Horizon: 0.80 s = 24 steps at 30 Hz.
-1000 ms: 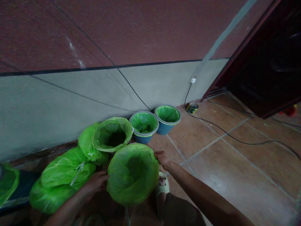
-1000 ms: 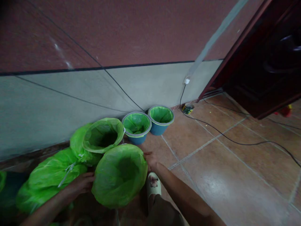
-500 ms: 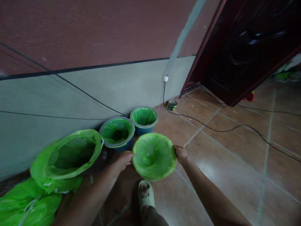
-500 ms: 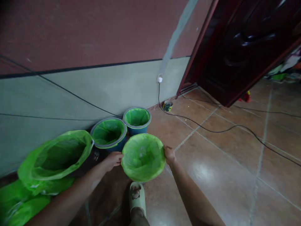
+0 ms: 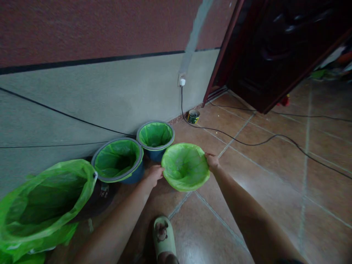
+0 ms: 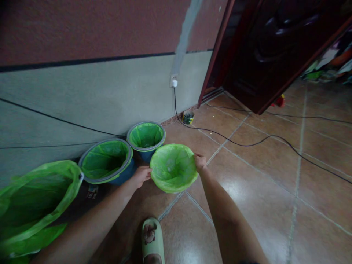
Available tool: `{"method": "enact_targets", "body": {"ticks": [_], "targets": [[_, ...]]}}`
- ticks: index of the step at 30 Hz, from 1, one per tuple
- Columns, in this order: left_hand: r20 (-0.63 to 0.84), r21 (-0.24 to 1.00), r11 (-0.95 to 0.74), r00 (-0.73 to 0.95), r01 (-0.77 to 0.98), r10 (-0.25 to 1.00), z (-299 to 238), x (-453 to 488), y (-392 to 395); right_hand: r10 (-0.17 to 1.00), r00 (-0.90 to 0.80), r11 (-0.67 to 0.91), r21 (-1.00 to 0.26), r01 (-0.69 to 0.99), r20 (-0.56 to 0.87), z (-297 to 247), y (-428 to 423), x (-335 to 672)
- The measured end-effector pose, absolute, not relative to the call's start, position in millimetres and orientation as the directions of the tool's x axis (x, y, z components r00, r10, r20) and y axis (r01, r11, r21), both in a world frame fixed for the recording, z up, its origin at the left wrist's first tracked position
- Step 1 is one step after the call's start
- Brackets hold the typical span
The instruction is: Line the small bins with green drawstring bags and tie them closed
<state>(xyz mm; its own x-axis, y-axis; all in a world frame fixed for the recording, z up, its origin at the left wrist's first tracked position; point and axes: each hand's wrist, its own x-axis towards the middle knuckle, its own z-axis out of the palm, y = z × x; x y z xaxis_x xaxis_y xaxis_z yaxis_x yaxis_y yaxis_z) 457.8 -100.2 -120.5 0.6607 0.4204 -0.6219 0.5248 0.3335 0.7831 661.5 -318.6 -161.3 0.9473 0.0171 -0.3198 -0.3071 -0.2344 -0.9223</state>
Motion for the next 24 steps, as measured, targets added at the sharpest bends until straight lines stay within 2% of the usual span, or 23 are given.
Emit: {"method": "enact_targets", "body": {"ticks": [6, 8, 11, 14, 17, 20, 24], "targets": [[-0.639, 0.769, 0.369, 0.625, 0.522, 0.447, -121, 454, -105, -0.070, 0.919, -0.212, -0.895, -0.393, -0.387, -162, -341, 655], [-0.648, 0.761, 0.373, 0.596, 0.530, 0.475, -121, 444, -107, -0.142, 0.927, -0.234, -0.898, -0.372, -0.347, -164, -359, 641], [-0.662, 0.748, 0.374, 0.574, 0.548, 0.483, -121, 426, -117, -0.209, 0.959, -0.323, -0.912, -0.254, -0.193, -172, -383, 608], [-0.664, 0.746, 0.342, 0.605, 0.571, 0.440, -120, 418, -134, -0.132, 0.988, -0.381, -0.916, -0.129, -0.084, -181, -388, 572], [-0.638, 0.770, 0.320, 0.669, 0.552, 0.381, -117, 422, -149, -0.025, 0.993, -0.364, -0.924, -0.114, -0.113, -185, -373, 553], [-0.632, 0.773, 0.348, 0.692, 0.530, 0.349, -111, 428, -154, -0.015, 0.989, -0.343, -0.928, -0.142, -0.146, -182, -359, 552], [-0.718, 0.696, 0.386, 0.596, 0.606, 0.359, -101, 413, -143, -0.012, 0.981, -0.354, -0.917, -0.183, -0.191, -179, -364, 547]]}}
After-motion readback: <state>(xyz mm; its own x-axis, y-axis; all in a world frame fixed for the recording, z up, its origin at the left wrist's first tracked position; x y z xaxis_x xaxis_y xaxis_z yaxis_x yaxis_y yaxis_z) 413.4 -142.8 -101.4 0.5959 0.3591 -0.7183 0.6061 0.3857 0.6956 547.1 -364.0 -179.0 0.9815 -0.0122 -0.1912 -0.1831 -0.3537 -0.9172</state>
